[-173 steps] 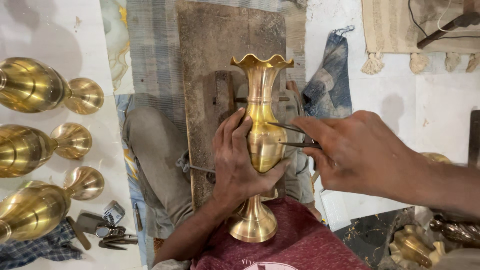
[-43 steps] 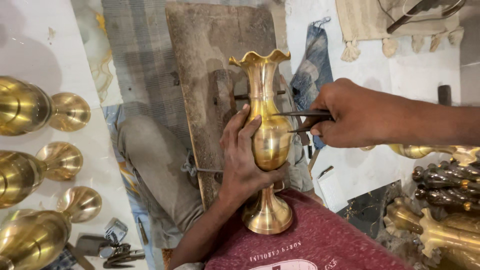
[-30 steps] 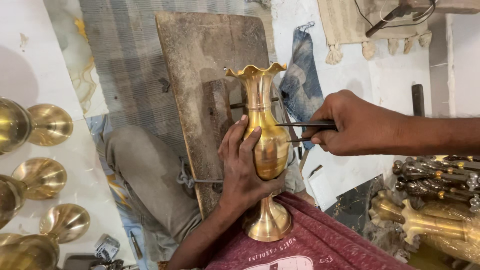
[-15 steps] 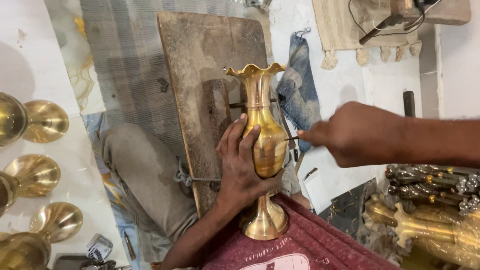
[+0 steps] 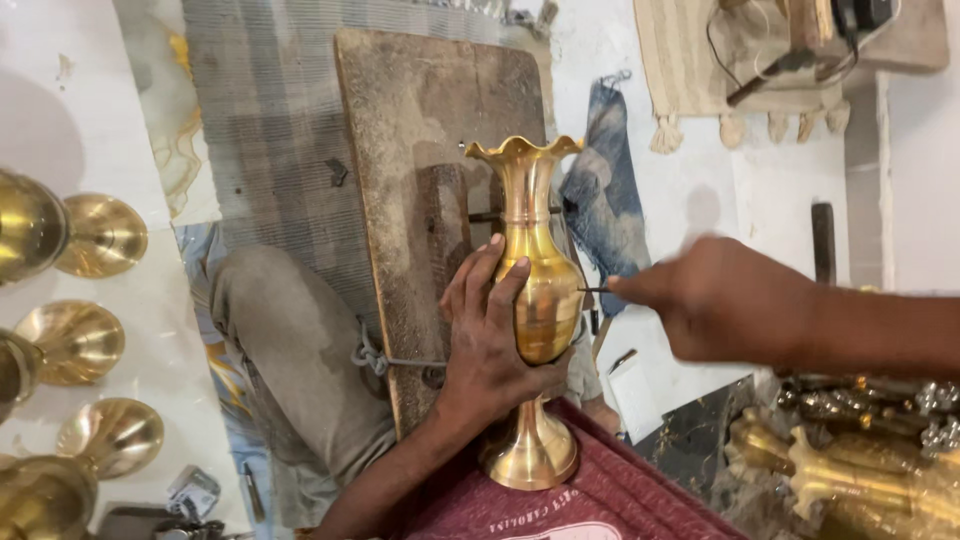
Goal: The person sits on the floor holding a brass vase steady against a wooden board while engraving decorative lines into its surface with a small hand tool. They rotate the vase to reach different areas and briefly set it down before resuming engraving.
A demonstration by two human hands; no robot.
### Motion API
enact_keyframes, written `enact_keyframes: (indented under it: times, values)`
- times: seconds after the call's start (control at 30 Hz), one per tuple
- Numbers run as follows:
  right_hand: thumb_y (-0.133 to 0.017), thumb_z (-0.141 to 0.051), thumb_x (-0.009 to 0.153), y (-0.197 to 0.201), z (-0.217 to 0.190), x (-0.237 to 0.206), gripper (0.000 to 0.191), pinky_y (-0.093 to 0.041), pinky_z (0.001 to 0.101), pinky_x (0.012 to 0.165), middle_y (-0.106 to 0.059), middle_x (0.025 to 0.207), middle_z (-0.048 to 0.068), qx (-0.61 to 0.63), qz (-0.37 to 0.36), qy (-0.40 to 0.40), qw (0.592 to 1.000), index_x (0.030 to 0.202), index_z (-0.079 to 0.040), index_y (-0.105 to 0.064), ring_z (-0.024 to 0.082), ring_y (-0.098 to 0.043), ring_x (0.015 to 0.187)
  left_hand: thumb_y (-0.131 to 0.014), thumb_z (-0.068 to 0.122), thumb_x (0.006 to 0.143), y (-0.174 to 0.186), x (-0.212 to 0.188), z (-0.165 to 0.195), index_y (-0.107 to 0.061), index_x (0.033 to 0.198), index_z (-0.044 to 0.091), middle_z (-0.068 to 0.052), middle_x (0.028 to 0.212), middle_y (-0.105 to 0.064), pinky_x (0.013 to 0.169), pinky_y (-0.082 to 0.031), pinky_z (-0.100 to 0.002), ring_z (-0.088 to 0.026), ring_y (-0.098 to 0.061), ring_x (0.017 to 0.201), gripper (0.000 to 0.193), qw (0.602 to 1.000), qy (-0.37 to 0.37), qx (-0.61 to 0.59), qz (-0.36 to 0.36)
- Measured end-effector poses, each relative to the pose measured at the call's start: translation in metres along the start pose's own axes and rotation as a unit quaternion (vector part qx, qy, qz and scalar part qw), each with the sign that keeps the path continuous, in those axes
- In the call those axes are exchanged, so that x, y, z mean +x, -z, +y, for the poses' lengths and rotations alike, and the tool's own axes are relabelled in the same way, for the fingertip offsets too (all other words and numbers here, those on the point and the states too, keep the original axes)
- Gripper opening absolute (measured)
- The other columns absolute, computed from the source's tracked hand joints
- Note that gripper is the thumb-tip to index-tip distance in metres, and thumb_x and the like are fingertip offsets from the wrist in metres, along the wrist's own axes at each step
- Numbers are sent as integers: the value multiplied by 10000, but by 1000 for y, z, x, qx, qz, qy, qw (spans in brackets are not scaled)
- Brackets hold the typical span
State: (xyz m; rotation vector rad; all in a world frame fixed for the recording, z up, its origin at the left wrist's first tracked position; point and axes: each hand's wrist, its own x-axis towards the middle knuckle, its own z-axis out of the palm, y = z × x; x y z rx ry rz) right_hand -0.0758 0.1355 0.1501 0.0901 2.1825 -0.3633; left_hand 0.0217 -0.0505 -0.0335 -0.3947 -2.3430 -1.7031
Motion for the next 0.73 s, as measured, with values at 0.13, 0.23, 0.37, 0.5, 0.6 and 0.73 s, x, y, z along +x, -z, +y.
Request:
enact_keyframes:
  times: [0.13, 0.23, 0.37, 0.5, 0.6, 0.73]
  values:
    - [-611, -5, 851, -12, 10, -7, 418, -506, 333, 338, -797, 733, 156, -46, -7, -3, 999, 1226, -101, -768, 192, -586, 367, -952, 389, 599, 2, -4, -1, -330, 1521, 107, -224, 1594, -305, 1209, -233, -586, -429, -287, 1502, 1148, 1000, 10, -3, -12]
    - [-604, -22, 851, -7, 18, -2, 466, -545, 342, 440, -790, 763, 162, -234, 33, 180, 955, 1278, -103, -772, 187, -657, 436, -958, 383, 602, 2, -7, 1, -334, 1521, 114, -221, 1608, -302, 1214, -238, -579, -422, -292, 1506, 1143, 1000, 9, -5, -7]
    - [-589, 0, 821, -24, 6, -12, 483, -550, 400, 361, -696, 1036, 381, -484, 71, 327, 809, 1277, 151, -640, 263, -680, 443, -961, 386, 582, 1, -4, 3, -330, 1524, 99, -231, 1603, -294, 1203, -240, -595, -440, -289, 1498, 1170, 1000, 10, -8, -4]
    - [-562, -44, 825, -18, -27, -23, 436, -562, 377, 440, -718, 610, 150, -294, 17, 120, 948, 1242, -8, -689, 223, -679, 415, -958, 384, 595, 3, -2, 2, -336, 1510, 94, -229, 1599, -295, 1189, -255, -601, -441, -305, 1491, 1144, 1000, 3, -1, -3]
    - [-584, -148, 956, -25, -56, -30, 248, -526, 381, 419, -673, 497, 147, -275, -13, 28, 961, 1158, -61, -698, 231, -648, 383, -946, 376, 577, 3, -6, 0, -326, 1517, 79, -230, 1606, -297, 1181, -268, -595, -446, -313, 1485, 1165, 1000, 24, -8, -13]
    - [-590, -151, 932, -37, -80, -36, 194, -480, 411, 330, -590, 463, 138, -263, 15, 97, 960, 963, -1, -710, 253, -599, 325, -933, 406, 613, 3, -9, -8, -270, 1544, 60, -217, 1622, -290, 1215, -269, -598, -442, -301, 1513, 1194, 999, 30, -45, -9]
